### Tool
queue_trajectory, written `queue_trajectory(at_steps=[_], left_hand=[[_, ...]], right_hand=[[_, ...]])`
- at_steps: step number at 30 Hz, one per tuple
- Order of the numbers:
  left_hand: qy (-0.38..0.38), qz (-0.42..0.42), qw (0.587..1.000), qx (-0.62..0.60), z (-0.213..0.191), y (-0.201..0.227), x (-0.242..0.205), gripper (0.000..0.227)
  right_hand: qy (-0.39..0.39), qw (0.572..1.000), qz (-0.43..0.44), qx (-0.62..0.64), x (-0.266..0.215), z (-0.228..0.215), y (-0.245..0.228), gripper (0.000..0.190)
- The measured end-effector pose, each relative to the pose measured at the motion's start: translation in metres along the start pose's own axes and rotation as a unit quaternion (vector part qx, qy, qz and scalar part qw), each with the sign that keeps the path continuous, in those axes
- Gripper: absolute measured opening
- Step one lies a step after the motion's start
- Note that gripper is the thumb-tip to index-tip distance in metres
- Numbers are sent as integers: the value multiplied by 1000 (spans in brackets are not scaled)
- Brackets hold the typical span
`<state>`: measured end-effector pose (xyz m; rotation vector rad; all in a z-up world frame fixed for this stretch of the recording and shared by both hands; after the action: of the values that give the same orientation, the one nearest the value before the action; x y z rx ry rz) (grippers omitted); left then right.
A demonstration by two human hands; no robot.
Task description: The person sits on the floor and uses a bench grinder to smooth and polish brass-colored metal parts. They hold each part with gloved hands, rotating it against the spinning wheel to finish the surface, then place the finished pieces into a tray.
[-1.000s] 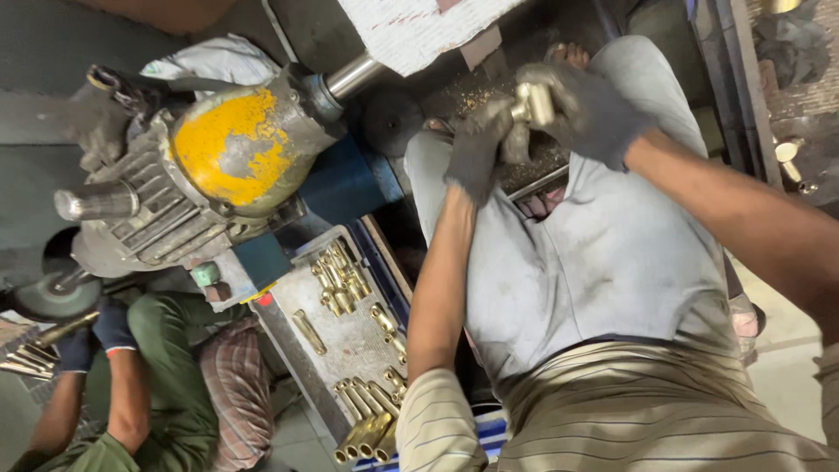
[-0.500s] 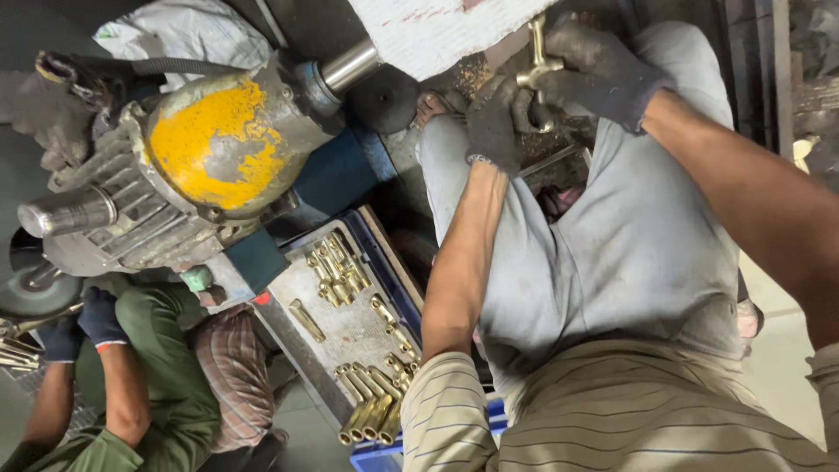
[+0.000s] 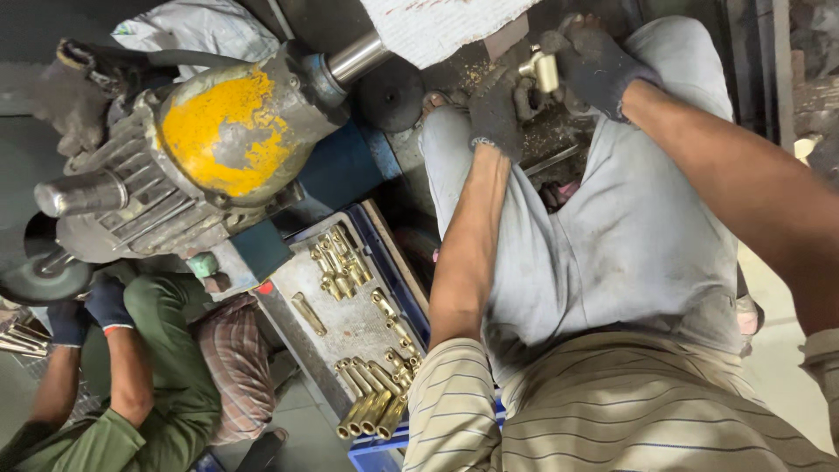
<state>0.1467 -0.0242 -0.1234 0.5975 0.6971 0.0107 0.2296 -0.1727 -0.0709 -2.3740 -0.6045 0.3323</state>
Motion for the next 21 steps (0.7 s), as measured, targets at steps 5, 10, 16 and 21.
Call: queue_trajectory(at_steps=[5,10,16,21], left_hand=[[-42,-4,993,112,27,25,-43,15],[-243,252,802,484,51,62,-121,28],[-219,139,899,353,40,52,-149,32],[-177,-7,983,37,44,43,-147,38]], right_hand=[[-140,959,134,208,-39,-28,-24,20],[-4,996,-87,37,-101,-98,-100,32],[26,989,-89,118,-135,-150,-157,28],[64,970,-200,-121,-131,-159,-172,31]])
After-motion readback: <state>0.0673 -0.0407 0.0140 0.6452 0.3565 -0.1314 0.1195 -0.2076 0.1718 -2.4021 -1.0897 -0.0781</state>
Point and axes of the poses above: each hand's wrist, its own x-axis towards the middle knuckle, its own z-axis out of the palm, y = z × x, the point moved 6 cm from there along x, towards the middle knuckle, and after that the axes turned 8 degrees about -x, right-handed, at the moved point
